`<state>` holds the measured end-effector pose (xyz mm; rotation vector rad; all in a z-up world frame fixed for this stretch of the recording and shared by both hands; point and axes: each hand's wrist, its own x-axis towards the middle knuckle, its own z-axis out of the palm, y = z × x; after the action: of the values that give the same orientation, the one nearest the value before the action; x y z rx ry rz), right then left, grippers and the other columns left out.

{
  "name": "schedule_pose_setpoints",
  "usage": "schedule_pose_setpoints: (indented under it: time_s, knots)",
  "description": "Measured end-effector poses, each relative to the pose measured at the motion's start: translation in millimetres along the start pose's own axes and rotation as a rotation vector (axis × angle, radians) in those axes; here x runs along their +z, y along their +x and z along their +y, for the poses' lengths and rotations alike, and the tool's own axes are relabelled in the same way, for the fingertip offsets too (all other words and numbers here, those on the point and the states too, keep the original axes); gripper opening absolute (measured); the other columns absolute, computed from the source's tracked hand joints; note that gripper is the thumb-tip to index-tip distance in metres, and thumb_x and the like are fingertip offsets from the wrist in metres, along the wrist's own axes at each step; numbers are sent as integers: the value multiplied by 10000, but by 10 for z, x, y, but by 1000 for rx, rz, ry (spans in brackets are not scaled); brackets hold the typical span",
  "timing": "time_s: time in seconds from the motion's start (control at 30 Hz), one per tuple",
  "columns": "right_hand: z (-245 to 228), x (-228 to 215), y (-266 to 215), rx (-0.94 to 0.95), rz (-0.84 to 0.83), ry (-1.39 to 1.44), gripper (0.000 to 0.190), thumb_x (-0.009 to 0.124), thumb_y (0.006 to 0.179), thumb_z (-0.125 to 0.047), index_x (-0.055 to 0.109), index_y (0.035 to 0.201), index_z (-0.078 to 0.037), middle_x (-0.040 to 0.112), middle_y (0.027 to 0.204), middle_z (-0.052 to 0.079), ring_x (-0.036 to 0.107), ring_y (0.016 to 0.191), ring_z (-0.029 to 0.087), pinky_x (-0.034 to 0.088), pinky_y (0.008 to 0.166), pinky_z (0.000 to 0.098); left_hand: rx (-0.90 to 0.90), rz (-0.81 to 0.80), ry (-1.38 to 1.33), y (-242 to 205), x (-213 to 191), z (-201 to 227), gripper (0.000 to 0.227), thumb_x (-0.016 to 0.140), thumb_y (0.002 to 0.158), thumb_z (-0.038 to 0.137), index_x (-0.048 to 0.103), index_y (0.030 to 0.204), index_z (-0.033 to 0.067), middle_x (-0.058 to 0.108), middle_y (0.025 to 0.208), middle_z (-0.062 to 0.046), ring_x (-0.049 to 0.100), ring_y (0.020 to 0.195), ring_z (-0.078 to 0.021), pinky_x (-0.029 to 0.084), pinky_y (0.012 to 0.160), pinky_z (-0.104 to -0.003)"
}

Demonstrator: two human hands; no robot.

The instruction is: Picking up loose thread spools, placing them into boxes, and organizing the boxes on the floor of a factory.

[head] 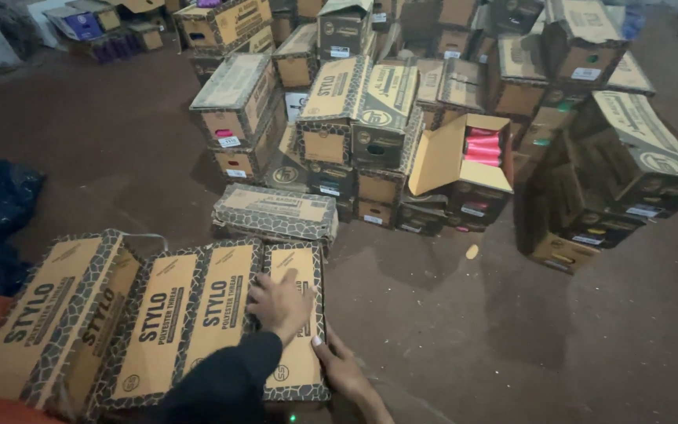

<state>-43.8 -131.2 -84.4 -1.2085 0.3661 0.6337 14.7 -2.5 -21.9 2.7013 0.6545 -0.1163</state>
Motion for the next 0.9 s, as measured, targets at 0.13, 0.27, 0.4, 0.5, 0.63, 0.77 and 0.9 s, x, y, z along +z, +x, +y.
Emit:
schedule_pose_setpoints:
  time_s: [0.13, 0.27, 0.4, 0.5, 0.63, 0.77, 0.9]
  knots:
    - [-237, -35, -360, 121, 55, -107, 572, 643, 985, -276, 536, 1541, -351, 735, 1413, 65, 722, 1195, 225, 580, 1028, 356, -192, -237, -56, -205, -365, 114, 904, 645, 951, 593, 45, 1619, 494, 350, 1576, -306, 426, 1389, -493, 395, 1117, -599]
    - [-75, -241, -207, 74, 26, -40, 601, 603, 958, -92, 550, 1544, -211, 763, 1362, 110, 748, 1135, 255, 599, 984, 378, -90, -284, -119, -375, -370, 133, 1070, 694, 918, 541, -52, 1668, 377, 759, 989, -140, 716, 753, -286, 549, 611, -375]
    - [102, -435, -29, -111, 450, -558, 469, 694, 773, -338, 693, 1222, -200, 803, 1151, 84, 738, 1071, 267, 566, 940, 395, 38, -257, -182, -120, 263, 100, 1188, 803, 762, 460, 22, 1651, 362, 655, 1269, -211, 677, 1093, -415, 564, 923, -448]
    - [-143, -529, -261, -134, 666, -568, 631, 571, 867, -513, 501, 1415, -210, 728, 1243, 191, 683, 1154, 438, 525, 984, 527, 69, -417, -490, -305, 200, 335, 815, 732, 756, 211, 380, 1491, 227, 670, 1283, -194, 669, 1101, -343, 545, 929, -390]
    - [10, -1118, 28, -645, 1093, -659, 759, 506, 963, -281, 260, 1616, 19, 588, 1326, 315, 564, 1195, 490, 375, 1058, 593, 58, -1086, -774, -762, -178, 612, 900, 520, 884, -93, 310, 1648, 334, 730, 1308, -124, 582, 508, -101, 384, 336, -207]
    - [-579, -881, -654, -319, 997, -438, 854, 681, 912, -264, 242, 1630, -121, 597, 1388, 261, 508, 1323, 471, 401, 1109, 589, 222, -1186, -285, -346, 794, 320, 697, 579, 958, 351, 314, 1603, 337, 596, 1479, 23, 600, 1253, -120, 530, 969, -276]
    - [-890, -678, -934, -140, 843, -279, 590, 647, 992, -158, 371, 1510, -102, 682, 1250, 164, 732, 995, 327, 646, 790, 469, 42, -1434, -162, -421, 813, 496, 712, 722, 840, 322, 306, 1407, 211, 422, 1503, -236, 583, 1210, -578, 643, 705, -617]
